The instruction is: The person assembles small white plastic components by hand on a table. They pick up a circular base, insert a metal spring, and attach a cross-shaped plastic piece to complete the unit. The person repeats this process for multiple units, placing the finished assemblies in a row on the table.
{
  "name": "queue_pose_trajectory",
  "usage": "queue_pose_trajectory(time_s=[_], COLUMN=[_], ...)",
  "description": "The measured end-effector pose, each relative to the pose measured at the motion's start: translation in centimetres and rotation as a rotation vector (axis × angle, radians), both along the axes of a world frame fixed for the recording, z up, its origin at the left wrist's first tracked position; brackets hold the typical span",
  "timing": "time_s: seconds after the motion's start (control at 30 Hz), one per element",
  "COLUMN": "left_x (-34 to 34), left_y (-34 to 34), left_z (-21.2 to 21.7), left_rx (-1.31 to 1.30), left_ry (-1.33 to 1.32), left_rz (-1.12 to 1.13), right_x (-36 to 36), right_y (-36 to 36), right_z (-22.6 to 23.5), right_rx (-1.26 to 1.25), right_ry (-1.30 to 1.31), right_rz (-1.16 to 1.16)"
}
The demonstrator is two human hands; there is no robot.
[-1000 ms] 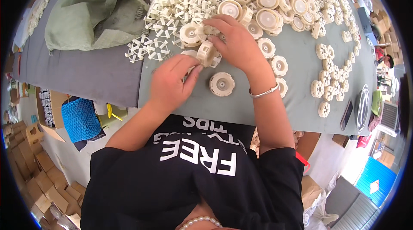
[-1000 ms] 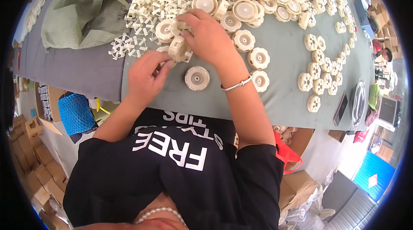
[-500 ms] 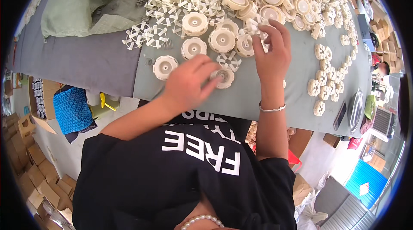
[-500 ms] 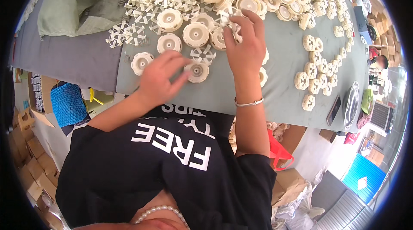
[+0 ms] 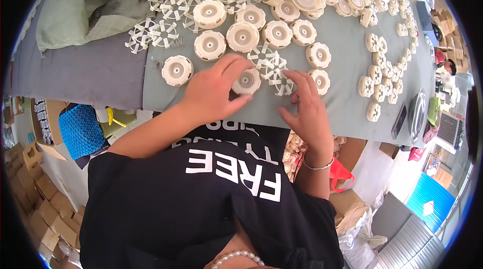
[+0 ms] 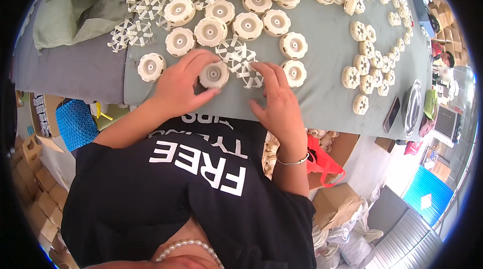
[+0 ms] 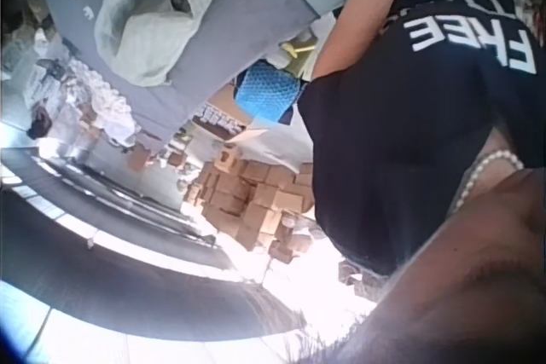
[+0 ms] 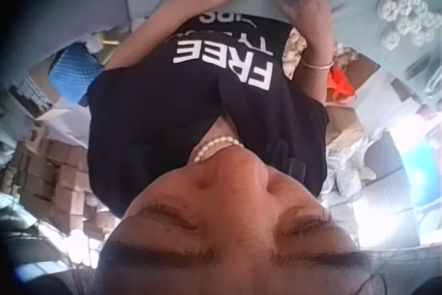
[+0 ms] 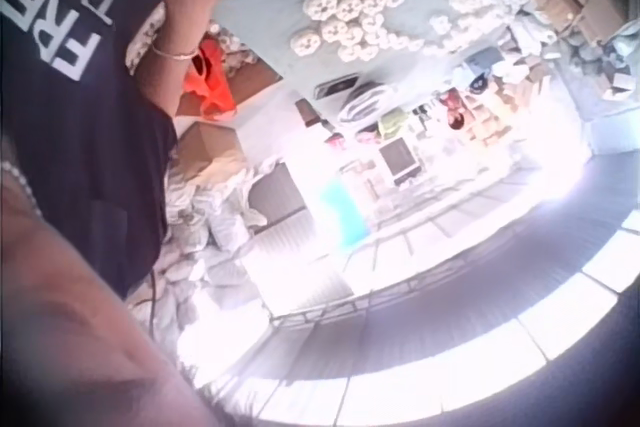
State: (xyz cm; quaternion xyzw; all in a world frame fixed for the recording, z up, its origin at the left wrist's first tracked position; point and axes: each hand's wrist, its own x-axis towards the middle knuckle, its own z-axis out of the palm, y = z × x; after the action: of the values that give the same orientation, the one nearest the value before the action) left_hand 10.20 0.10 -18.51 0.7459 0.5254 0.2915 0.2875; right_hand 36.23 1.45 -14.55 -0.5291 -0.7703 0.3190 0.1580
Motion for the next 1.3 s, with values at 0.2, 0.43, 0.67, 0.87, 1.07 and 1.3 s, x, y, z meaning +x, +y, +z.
queue_pose_trajectory(time_s=[0.2, 0.43, 0.67, 0.87, 1.07, 1.3], left_x=[-0.7, -0.7, -0.8, -1.5, -1.6, -1.4], left_y=[-1.6, -1.6, -2.0, -2.2, -2.2, -2.1], left_z=[-0.1, -0.2, -0.1, 0.3, -0.2, -0.4], left_rx=[-0.050, -0.120, -0.324, -0.445, -0.371, -0.432], left_ry=[-0.043, -0.161, -0.305, -0.414, -0.419, -0.469], left_rz=[-0.106, -0.130, -0.105, -0.098, -0.093, -0.067], right_x=[-0.4, -0.4, 1.2, -1.7, -3.4, -3.7], right_y=[0.5, 1.2, 0.9, -1.5, -1.4, -1.7], right_z=[-1.3, -1.5, -1.4, -1.2, -1.2, -2.4], right_rx=[-0.039, 0.172, 0.099, 0.013, 0.040, -0.001], right_ry=[-0.046, 0.035, 0.238, 0.397, 0.257, 0.267], right_rz=[-0.154, -0.114, -0.277, 0.042, 0.077, 0.048])
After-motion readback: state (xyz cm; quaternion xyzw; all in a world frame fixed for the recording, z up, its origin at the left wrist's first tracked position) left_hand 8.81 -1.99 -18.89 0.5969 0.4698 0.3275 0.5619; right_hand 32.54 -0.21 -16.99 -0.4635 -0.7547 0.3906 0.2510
